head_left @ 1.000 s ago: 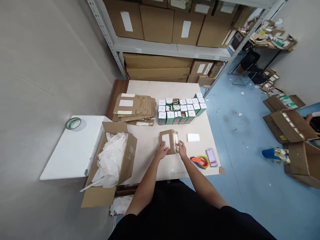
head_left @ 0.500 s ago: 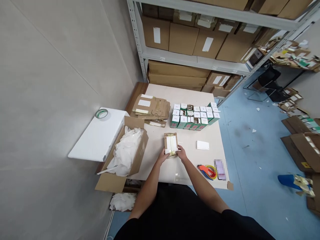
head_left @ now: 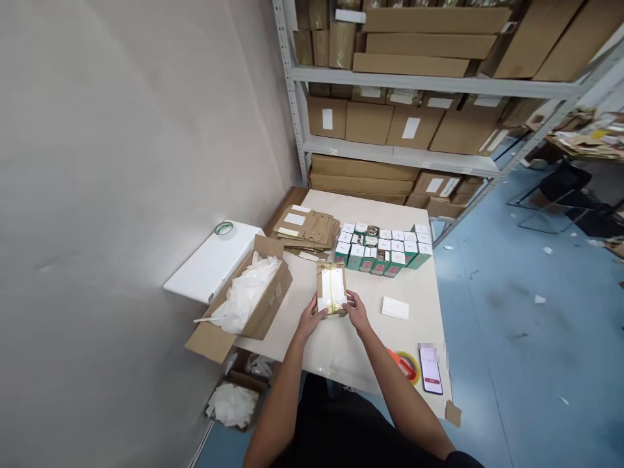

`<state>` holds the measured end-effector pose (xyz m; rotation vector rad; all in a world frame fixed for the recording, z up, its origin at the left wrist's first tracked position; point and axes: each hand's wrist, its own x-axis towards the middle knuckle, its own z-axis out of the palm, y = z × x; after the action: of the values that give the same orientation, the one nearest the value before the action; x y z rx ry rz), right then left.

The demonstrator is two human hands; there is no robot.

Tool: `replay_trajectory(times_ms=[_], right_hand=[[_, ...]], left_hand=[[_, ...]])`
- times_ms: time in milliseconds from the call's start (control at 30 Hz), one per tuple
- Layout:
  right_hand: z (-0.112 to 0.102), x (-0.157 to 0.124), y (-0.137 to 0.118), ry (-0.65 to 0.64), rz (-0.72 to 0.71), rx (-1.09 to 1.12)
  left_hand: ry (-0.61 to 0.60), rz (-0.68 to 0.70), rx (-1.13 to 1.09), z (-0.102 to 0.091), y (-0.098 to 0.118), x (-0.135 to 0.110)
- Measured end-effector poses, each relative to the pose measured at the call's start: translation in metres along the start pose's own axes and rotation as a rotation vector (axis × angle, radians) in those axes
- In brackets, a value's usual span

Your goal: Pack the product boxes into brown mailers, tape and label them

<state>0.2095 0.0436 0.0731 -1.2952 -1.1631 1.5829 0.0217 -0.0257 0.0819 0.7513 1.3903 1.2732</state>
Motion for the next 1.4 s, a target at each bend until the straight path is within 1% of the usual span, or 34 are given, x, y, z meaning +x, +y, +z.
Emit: replay_trajectory(times_ms=[67,133,267,433,600,667,733,800,867,933,1033,1133,1267,1333,1400], right_hand=[[0.003,-0.006,-0.001,-0.056,0.004,0.027],[0.010,-0.014,0.001,-0.117,0.014,0.044],[0.031,-0.036,0.004,-0.257,0.022,0.044],[0.054,-0.068,0.003,-0.449,-0.003,0.010],[0.078,-0.106,-0.002,-0.622,-0.034,-0.031],[0.096,-0.127,-0.005,-0.703,-0.063,-0.057],[0.119,-0.153,-0.007,-0.801,-0.088,-0.087],[0.146,-0.186,-0.005,-0.910,-0.097,-0.125],[0.174,-0.226,0.002,-1.017,-0.101,-0.162],[0.199,-0.270,0.016,-1.119,-0.098,-0.182],[0.231,-0.341,0.049,-1.247,-0.050,-0.207],[0.261,-0.412,0.089,-1.360,0.031,-0.284],[0.296,-0.510,0.138,-1.595,0.119,-0.362],[0.306,-0.557,0.159,-1.700,0.180,-0.403],[0.309,-0.599,0.179,-1.769,0.230,-0.455]], left_hand=[[0.053,0.032,-0.028,0.000,-0.001,-0.019],[0.118,0.042,-0.035,-0.004,-0.002,-0.039],[0.255,0.046,-0.028,-0.018,0.004,-0.082],[0.401,0.114,-0.059,-0.036,0.006,-0.139],[0.514,0.182,-0.118,-0.052,-0.009,-0.204],[0.579,0.235,-0.142,-0.063,-0.018,-0.234],[0.649,0.292,-0.161,-0.079,-0.028,-0.270],[0.724,0.326,-0.182,-0.098,-0.039,-0.311],[0.809,0.335,-0.206,-0.117,-0.053,-0.359],[0.910,0.340,-0.227,-0.132,-0.069,-0.410],[1.063,0.353,-0.264,-0.146,-0.099,-0.490],[1.205,0.362,-0.318,-0.153,-0.133,-0.568],[1.411,0.329,-0.355,-0.155,-0.177,-0.665],[1.514,0.283,-0.379,-0.151,-0.198,-0.708],[1.608,0.239,-0.408,-0.143,-0.218,-0.744]])
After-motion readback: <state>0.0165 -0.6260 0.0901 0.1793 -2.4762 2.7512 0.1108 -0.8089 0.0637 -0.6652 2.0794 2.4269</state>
